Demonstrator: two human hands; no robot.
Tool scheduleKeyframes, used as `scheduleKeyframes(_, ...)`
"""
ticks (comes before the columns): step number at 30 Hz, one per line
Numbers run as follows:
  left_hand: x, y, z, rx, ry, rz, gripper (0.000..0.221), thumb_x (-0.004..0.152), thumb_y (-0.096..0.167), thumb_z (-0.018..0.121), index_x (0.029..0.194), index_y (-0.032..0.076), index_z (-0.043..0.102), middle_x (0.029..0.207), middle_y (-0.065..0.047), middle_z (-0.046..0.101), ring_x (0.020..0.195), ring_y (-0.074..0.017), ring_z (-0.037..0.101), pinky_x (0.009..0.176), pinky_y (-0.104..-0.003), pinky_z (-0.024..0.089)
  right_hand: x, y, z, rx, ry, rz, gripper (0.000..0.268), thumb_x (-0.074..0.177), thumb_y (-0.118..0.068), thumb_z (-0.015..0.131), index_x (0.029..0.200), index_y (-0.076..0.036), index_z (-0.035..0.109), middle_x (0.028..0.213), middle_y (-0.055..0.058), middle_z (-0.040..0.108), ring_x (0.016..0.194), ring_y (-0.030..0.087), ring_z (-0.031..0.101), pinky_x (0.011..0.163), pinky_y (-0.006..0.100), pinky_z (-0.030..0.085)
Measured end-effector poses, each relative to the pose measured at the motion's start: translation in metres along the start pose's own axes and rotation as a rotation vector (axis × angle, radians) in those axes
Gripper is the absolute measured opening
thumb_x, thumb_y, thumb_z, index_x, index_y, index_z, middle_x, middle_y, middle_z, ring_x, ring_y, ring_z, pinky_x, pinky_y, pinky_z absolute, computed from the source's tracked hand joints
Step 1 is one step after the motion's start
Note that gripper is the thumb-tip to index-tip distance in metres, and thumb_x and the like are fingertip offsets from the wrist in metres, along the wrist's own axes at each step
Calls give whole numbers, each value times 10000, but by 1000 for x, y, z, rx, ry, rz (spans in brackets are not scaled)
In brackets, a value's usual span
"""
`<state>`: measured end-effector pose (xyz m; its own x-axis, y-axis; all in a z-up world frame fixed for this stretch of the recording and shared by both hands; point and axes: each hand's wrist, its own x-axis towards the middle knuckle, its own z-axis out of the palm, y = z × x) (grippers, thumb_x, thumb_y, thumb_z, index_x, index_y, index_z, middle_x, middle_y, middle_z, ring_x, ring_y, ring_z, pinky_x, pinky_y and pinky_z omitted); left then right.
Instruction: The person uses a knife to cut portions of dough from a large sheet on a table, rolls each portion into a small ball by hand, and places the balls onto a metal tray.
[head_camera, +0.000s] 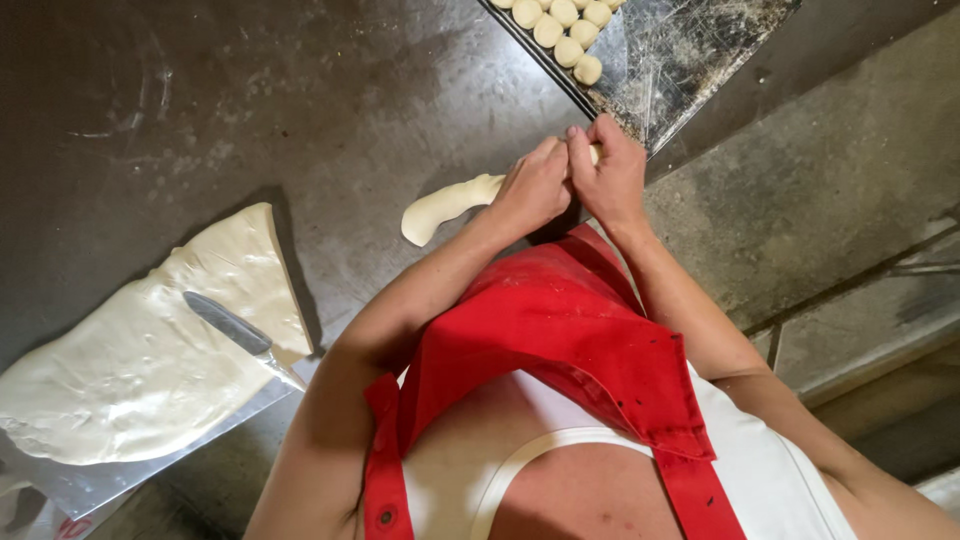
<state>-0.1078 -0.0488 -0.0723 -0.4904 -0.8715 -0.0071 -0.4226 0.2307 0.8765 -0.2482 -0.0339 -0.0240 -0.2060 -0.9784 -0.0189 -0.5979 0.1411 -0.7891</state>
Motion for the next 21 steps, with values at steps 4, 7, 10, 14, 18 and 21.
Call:
scheduleKeyframes(4,0,10,-18,-104,70,223,197,845,46,628,1039,19,641,949,-180,656,936,-434,645,850,-513,526,6,30,8,62,105,-239,302,1013,-121,722,799,6,550,687,179,560,577,248,544,576,372,445)
scheduleKeyframes(7,6,22,-36,32,62,346,58,819,59,681,865,72,647,841,-120,665,888,-369,666,871,-524,483,26,72,22,14,50,-286,255,1012,-135,719,836,3,596,717,186,573,595,272,541,581,371,451)
scheduleKeyframes(10,2,50,-24,-78,166,470,153,807,87,690,955,120,672,968,-111,705,923,-339,652,886,-508,470,46,118,14,-123,-6,-243,273,990,-218,767,858,-8,655,739,191,631,612,295,585,588,380,485)
scheduleKeyframes(14,3,38,-35,-151,-94,-24,334,928,233,748,1178,90,577,1129,-160,646,1049,-395,641,875,-456,522,120,146,-8,57,-216,187,382,1015,-369,731,908,-21,615,808,188,689,686,311,663,612,385,515)
scheduleKeyframes(18,3,17,-11,-89,-217,-170,417,912,190,715,1259,101,503,1220,-172,604,1082,-400,644,886,-464,515,162,159,11,27,-147,-103,249,953,-264,722,1008,-21,729,918,181,755,789,332,749,702,410,573)
scheduleKeyframes(21,12,-7,5,10,-252,-90,498,910,57,628,1387,125,499,1283,-190,599,1155,-420,632,973,-456,524,158,146,28,-189,-115,-323,251,904,-231,771,957,9,718,878,252,719,818,437,694,752,484,552)
